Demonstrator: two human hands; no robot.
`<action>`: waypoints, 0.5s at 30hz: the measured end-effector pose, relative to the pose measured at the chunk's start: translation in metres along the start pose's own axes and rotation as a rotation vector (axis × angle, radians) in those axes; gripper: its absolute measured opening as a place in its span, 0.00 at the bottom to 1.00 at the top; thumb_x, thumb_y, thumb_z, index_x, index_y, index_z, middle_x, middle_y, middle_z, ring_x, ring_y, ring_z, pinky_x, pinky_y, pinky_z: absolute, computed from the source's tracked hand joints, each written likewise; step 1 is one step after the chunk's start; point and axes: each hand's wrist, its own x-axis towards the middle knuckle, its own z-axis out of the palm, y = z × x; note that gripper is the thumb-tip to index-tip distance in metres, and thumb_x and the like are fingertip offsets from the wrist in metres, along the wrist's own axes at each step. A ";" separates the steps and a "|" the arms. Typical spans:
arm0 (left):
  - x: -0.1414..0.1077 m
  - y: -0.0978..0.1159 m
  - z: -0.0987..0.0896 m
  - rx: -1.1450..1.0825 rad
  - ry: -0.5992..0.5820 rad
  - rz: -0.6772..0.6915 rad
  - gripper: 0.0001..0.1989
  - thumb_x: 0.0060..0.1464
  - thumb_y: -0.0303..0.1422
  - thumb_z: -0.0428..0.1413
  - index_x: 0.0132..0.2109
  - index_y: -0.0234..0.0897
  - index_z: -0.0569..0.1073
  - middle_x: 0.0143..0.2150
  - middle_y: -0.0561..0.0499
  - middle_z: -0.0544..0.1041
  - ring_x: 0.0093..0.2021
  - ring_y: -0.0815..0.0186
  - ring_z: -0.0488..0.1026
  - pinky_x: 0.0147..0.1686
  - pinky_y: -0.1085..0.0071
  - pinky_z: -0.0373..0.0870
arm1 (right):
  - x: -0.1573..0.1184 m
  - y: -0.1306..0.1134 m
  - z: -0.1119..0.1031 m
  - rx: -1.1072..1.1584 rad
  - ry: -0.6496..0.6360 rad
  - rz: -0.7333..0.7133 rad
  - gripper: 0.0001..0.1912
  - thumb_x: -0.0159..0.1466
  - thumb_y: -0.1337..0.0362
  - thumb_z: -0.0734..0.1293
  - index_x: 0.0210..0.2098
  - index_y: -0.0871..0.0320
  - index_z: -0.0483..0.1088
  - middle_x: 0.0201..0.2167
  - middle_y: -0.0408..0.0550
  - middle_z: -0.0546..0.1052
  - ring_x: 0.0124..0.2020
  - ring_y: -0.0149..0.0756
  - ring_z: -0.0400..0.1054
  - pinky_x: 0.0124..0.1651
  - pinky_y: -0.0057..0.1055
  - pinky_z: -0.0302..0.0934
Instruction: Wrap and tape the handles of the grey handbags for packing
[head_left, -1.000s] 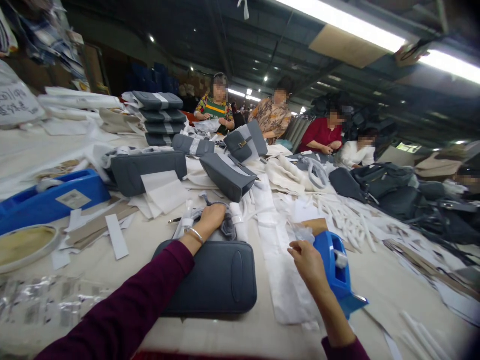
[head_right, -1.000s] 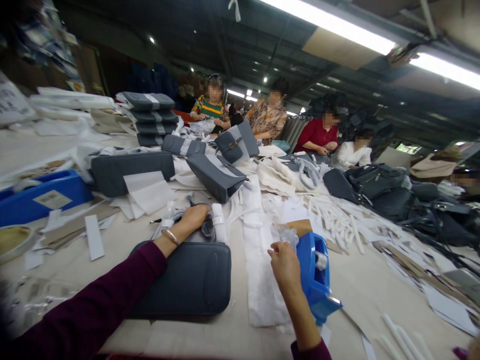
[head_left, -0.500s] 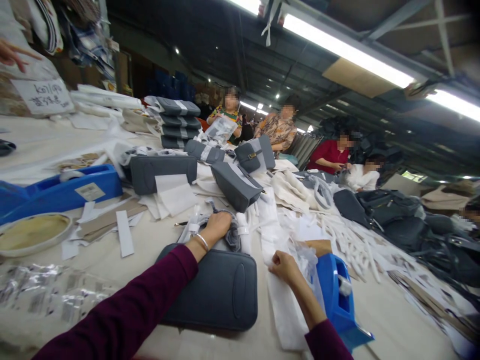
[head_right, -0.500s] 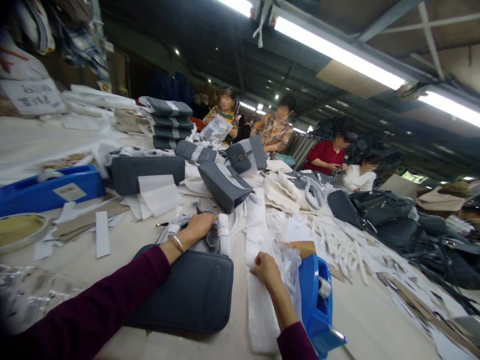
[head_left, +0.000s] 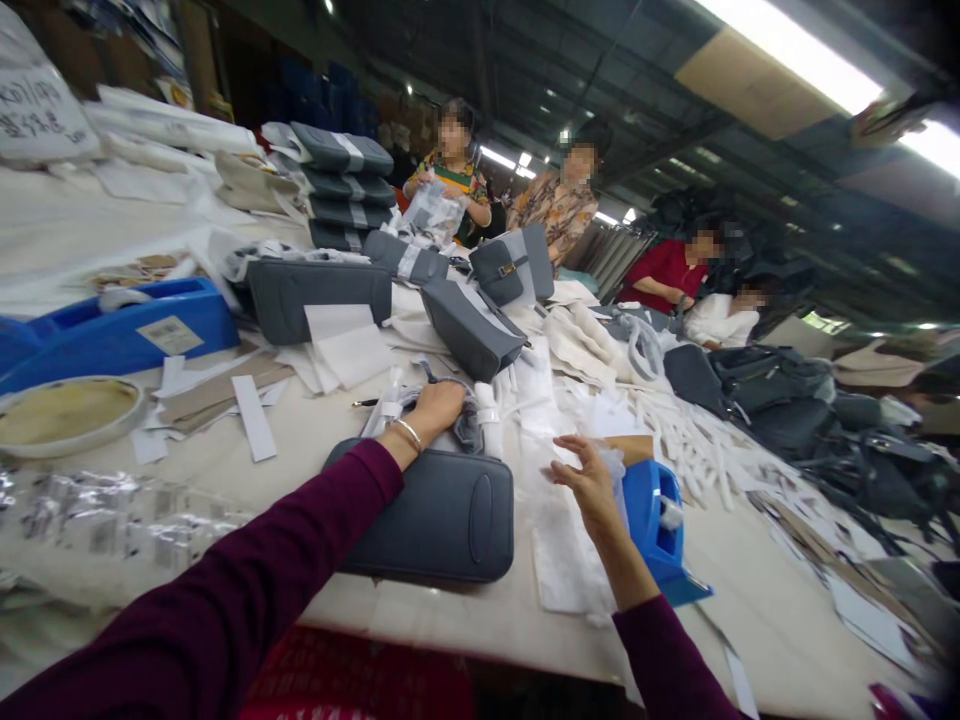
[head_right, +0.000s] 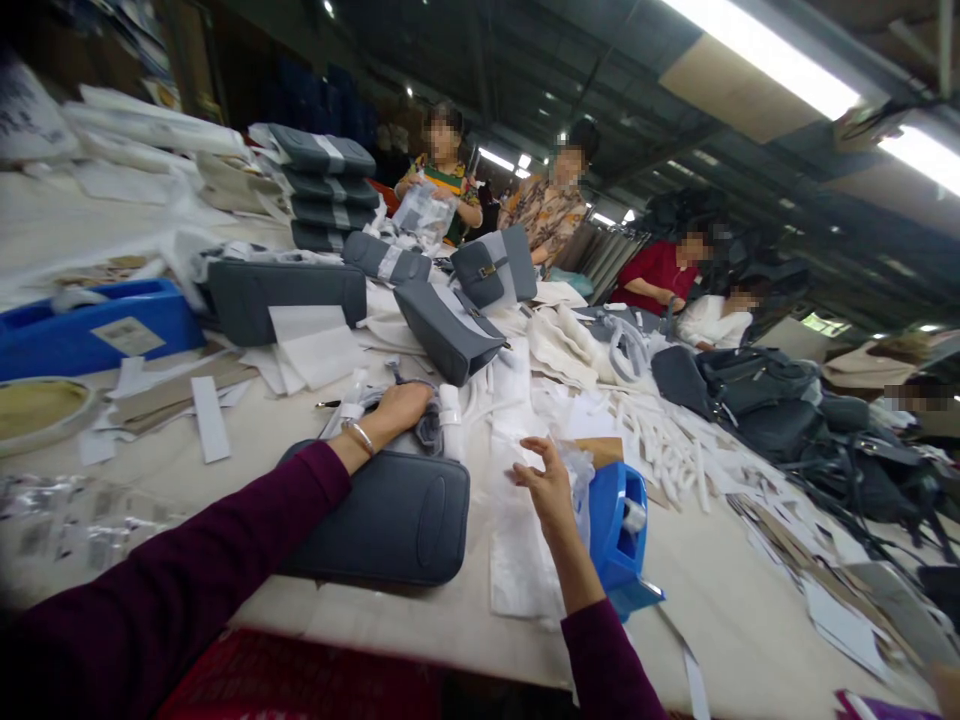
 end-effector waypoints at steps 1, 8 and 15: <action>0.000 0.000 0.000 0.002 0.002 0.000 0.15 0.60 0.23 0.44 0.43 0.30 0.75 0.45 0.38 0.78 0.48 0.55 0.75 0.45 0.63 0.72 | -0.004 -0.002 0.002 0.120 -0.052 -0.019 0.26 0.56 0.61 0.66 0.54 0.51 0.61 0.56 0.51 0.68 0.36 0.37 0.74 0.40 0.37 0.68; 0.004 -0.001 0.004 0.022 -0.010 0.004 0.15 0.59 0.22 0.45 0.44 0.30 0.75 0.45 0.38 0.78 0.49 0.55 0.75 0.47 0.65 0.71 | -0.038 -0.002 0.010 0.080 -0.419 -0.288 0.36 0.48 0.78 0.55 0.55 0.50 0.65 0.59 0.47 0.66 0.63 0.40 0.57 0.64 0.48 0.52; 0.003 -0.001 0.005 0.034 -0.036 -0.009 0.11 0.62 0.29 0.50 0.46 0.29 0.74 0.46 0.39 0.77 0.50 0.59 0.74 0.49 0.63 0.71 | -0.071 0.000 0.000 -0.434 -0.264 -0.561 0.24 0.61 0.77 0.53 0.48 0.53 0.71 0.56 0.53 0.69 0.55 0.39 0.66 0.54 0.40 0.64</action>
